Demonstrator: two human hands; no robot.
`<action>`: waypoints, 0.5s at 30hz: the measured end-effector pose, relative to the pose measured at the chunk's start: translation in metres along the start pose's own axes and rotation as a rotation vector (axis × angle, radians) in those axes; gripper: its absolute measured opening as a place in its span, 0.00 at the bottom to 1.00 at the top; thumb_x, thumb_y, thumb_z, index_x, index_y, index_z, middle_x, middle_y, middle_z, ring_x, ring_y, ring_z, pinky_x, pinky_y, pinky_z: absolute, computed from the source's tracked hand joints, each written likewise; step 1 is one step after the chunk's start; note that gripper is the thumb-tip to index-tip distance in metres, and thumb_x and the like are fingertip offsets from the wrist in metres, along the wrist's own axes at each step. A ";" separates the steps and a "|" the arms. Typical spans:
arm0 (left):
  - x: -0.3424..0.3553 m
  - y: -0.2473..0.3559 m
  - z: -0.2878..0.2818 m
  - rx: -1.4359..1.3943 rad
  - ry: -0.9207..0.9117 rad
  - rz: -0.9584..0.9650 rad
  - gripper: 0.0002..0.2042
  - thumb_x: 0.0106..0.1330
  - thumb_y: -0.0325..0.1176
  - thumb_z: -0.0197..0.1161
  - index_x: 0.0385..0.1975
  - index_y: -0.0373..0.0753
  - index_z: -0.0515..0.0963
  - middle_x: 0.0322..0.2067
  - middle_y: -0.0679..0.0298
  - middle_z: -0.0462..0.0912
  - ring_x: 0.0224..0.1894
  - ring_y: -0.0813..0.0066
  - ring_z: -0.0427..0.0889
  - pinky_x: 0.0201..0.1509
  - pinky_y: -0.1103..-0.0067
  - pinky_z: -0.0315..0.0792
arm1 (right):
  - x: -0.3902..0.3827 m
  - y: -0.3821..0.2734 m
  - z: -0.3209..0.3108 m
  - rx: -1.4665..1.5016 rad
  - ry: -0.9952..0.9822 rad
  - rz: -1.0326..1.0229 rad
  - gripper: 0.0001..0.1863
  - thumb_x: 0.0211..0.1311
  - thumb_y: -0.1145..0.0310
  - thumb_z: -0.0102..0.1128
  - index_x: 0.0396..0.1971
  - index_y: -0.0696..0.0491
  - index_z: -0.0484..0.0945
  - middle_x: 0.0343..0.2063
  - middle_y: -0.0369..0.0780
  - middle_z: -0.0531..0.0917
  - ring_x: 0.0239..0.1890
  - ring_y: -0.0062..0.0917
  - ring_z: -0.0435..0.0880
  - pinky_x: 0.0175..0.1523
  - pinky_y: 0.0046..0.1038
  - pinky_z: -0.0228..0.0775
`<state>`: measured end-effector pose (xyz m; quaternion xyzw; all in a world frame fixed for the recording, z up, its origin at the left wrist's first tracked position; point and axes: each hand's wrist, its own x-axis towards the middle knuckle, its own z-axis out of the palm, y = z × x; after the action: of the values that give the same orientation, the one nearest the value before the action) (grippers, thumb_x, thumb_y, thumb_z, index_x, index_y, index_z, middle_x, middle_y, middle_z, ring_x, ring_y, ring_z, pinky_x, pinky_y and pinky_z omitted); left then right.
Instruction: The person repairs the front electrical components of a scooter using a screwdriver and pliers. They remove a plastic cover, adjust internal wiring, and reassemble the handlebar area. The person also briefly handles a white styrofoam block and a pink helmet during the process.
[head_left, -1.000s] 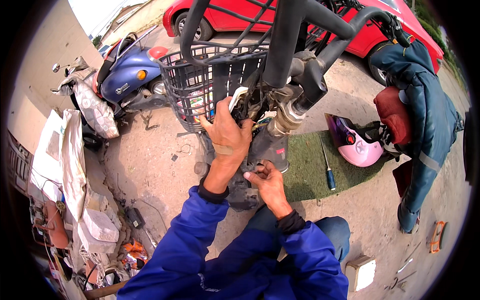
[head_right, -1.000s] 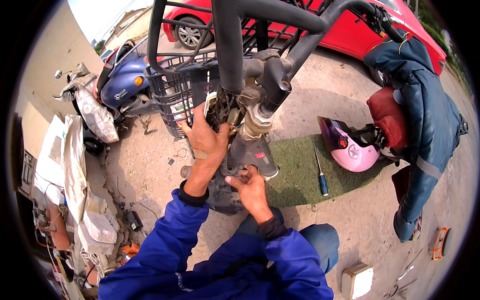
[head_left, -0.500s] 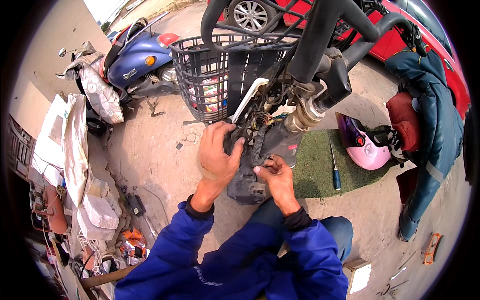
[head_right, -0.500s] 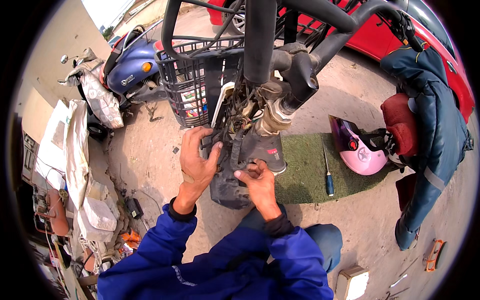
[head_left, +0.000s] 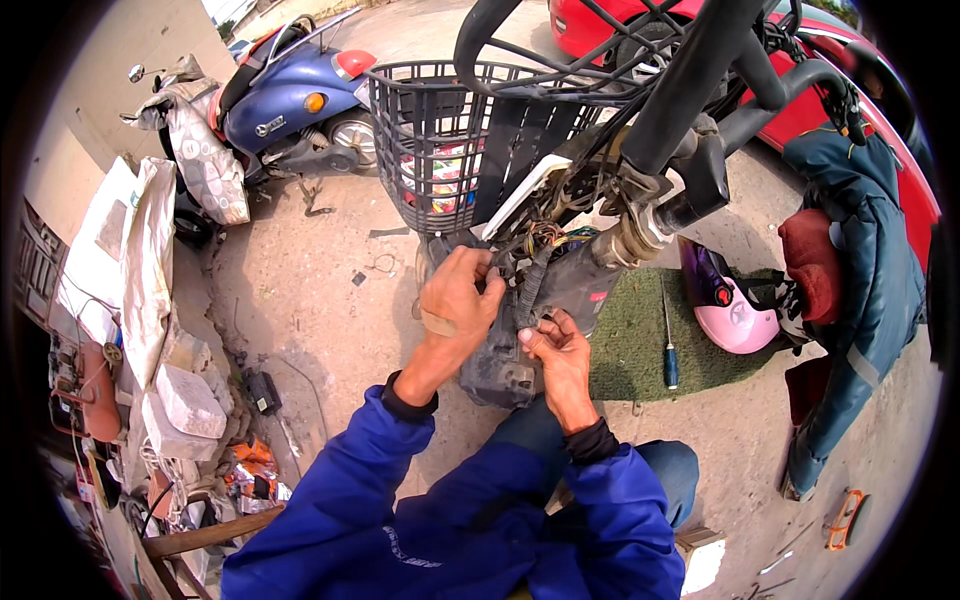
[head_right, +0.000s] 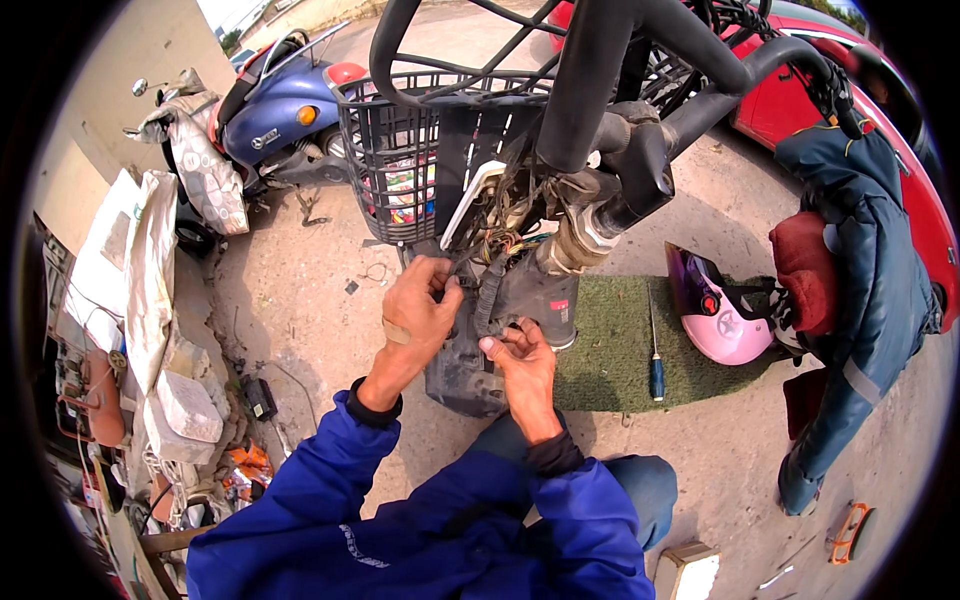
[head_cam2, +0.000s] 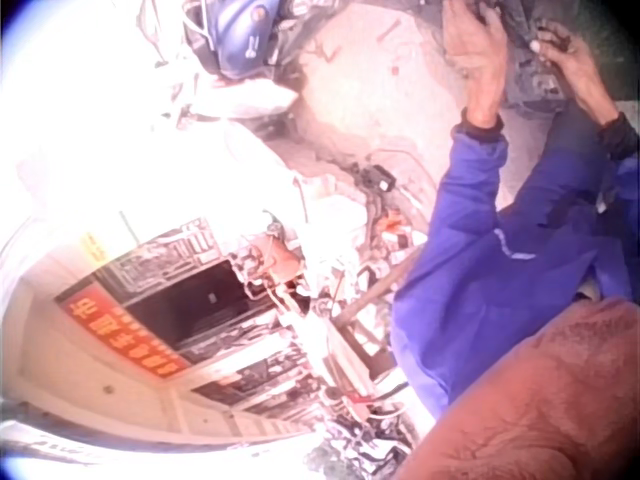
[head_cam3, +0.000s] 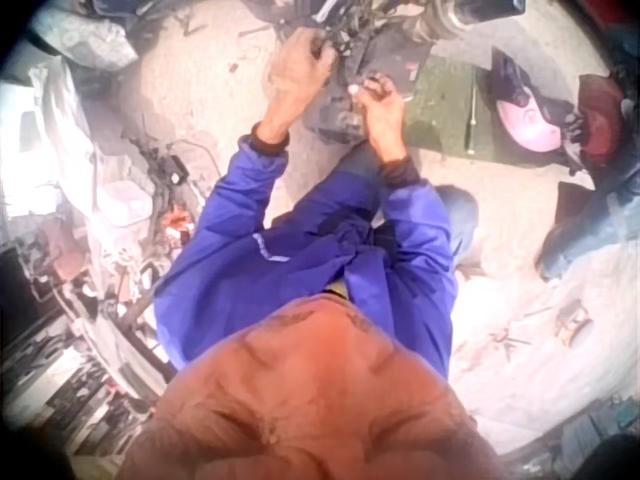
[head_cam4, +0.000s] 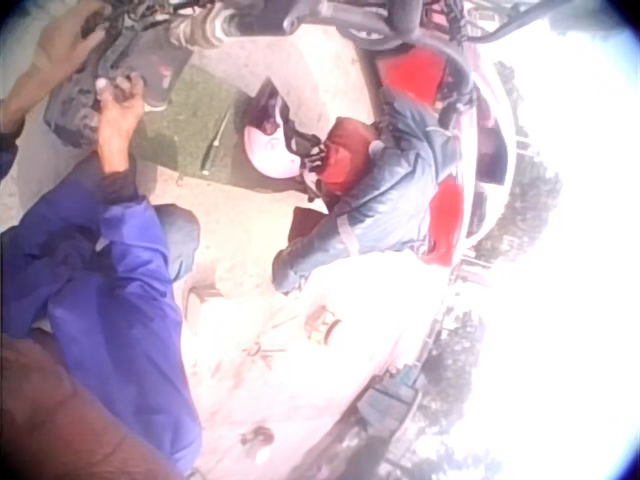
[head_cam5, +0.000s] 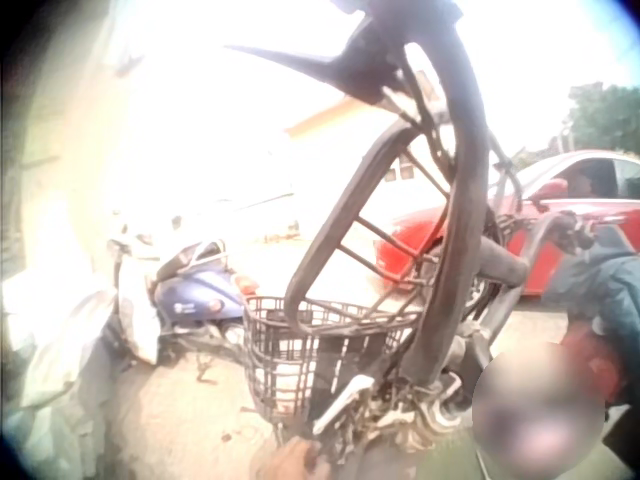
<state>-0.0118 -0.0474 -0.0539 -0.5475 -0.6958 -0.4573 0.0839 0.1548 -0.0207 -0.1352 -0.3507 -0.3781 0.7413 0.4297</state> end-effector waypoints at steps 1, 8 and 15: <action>0.000 -0.001 0.001 -0.024 0.010 -0.016 0.10 0.63 0.25 0.71 0.42 0.32 0.82 0.31 0.55 0.85 0.28 0.66 0.85 0.33 0.72 0.78 | -0.001 -0.001 -0.001 -0.011 0.007 0.008 0.47 0.58 0.78 0.81 0.73 0.72 0.60 0.47 0.40 0.82 0.42 0.21 0.85 0.45 0.22 0.78; -0.007 0.001 0.000 -0.235 -0.035 -0.101 0.10 0.70 0.25 0.70 0.48 0.31 0.83 0.33 0.58 0.88 0.31 0.75 0.87 0.34 0.77 0.79 | 0.001 0.003 -0.004 0.029 -0.006 -0.001 0.47 0.58 0.78 0.80 0.72 0.72 0.61 0.47 0.41 0.83 0.40 0.21 0.85 0.44 0.22 0.78; 0.002 -0.010 -0.005 -0.670 -0.188 -0.293 0.13 0.70 0.23 0.69 0.53 0.31 0.83 0.37 0.61 0.90 0.33 0.80 0.85 0.37 0.79 0.81 | 0.001 0.000 -0.002 0.021 -0.009 -0.006 0.46 0.59 0.78 0.79 0.72 0.72 0.60 0.45 0.41 0.85 0.38 0.19 0.84 0.43 0.21 0.76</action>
<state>-0.0234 -0.0493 -0.0551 -0.4789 -0.5832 -0.6144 -0.2305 0.1558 -0.0189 -0.1358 -0.3414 -0.3733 0.7455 0.4339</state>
